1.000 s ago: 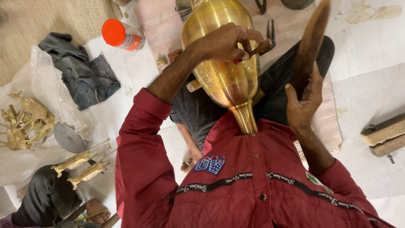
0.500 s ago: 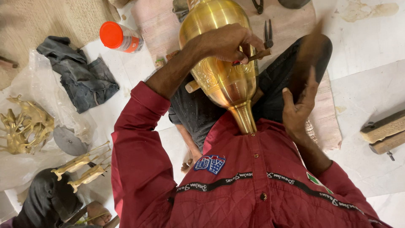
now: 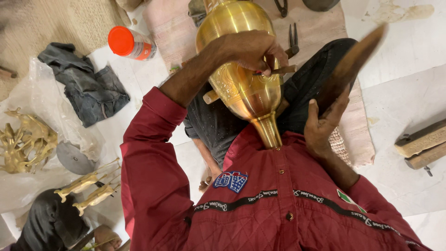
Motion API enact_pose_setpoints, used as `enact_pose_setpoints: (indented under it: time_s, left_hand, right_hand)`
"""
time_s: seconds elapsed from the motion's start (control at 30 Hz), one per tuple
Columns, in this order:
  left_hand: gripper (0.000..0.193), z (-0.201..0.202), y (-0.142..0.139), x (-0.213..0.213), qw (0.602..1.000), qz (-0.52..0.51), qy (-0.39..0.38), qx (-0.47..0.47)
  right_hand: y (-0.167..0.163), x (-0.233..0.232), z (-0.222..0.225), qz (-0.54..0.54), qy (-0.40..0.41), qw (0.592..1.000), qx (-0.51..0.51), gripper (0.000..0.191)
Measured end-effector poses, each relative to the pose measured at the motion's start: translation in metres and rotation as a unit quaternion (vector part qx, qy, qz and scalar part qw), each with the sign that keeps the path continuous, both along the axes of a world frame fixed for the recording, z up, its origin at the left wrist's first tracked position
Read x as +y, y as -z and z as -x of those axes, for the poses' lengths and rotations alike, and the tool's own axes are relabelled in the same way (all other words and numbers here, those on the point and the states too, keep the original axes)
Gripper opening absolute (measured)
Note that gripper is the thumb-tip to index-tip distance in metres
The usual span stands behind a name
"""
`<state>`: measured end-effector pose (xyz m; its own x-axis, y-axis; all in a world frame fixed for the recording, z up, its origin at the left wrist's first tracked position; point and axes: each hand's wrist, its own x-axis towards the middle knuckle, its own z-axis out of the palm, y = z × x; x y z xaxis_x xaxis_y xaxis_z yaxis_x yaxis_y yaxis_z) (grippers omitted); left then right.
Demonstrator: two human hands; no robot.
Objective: The person sits on the floor with a large brass vessel held between their legs and engraves decorative patterns into its surface, positioning a chisel against the metal and striking it with a wooden mallet, repeatedly repositioning the chisel along the design.
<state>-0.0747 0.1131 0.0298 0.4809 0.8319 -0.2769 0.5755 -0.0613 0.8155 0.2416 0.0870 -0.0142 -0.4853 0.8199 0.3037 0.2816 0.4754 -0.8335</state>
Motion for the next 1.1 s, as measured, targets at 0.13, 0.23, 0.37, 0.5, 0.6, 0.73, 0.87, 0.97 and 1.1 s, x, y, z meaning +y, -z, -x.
enact_pose_setpoints:
  time_s: [0.13, 0.23, 0.37, 0.5, 0.6, 0.73, 0.87, 0.97, 1.1]
  left_hand:
    - [0.038, -0.002, -0.004, 0.002, 0.999, -0.005, 0.044, 0.028]
    - [0.038, -0.002, -0.010, 0.003, 0.999, 0.021, 0.041, 0.024]
    - [0.040, -0.002, -0.013, 0.000, 0.998, 0.041, 0.038, 0.025]
    - [0.035, 0.002, -0.005, -0.002, 0.998, 0.021, 0.049, 0.018]
    - [0.037, 0.009, 0.007, -0.008, 0.994, -0.043, -0.036, -0.091]
    - [0.037, 0.019, 0.020, -0.036, 0.931, -0.176, -0.236, -0.216]
    - [0.037, 0.011, 0.026, -0.071, 0.871, -0.099, -0.350, -0.330]
    - [0.041, -0.008, 0.028, -0.089, 0.843, -0.088, -0.436, -0.301]
    - [0.045, -0.024, 0.031, -0.097, 0.823, -0.125, -0.477, -0.281]
  right_hand:
    - [0.003, -0.002, -0.001, -0.024, 0.004, 0.997, -0.076, 0.068]
    - [0.006, -0.004, -0.002, -0.075, 0.013, 0.994, -0.075, 0.070]
    - [0.012, -0.003, -0.002, -0.087, -0.008, 0.994, -0.058, 0.066]
    - [0.011, 0.001, -0.001, -0.110, -0.005, 0.991, -0.081, 0.072]
    - [0.006, 0.006, 0.001, -0.006, -0.020, 0.993, -0.114, 0.072]
    - [-0.001, 0.019, 0.003, 0.038, -0.092, 0.984, -0.149, 0.073]
    - [-0.004, 0.041, 0.009, 0.018, -0.121, 0.985, -0.125, 0.072]
    - [-0.012, 0.067, 0.017, 0.007, -0.165, 0.964, -0.207, 0.075]
    - [-0.031, 0.091, 0.025, -0.061, -0.182, 0.961, -0.197, 0.072]
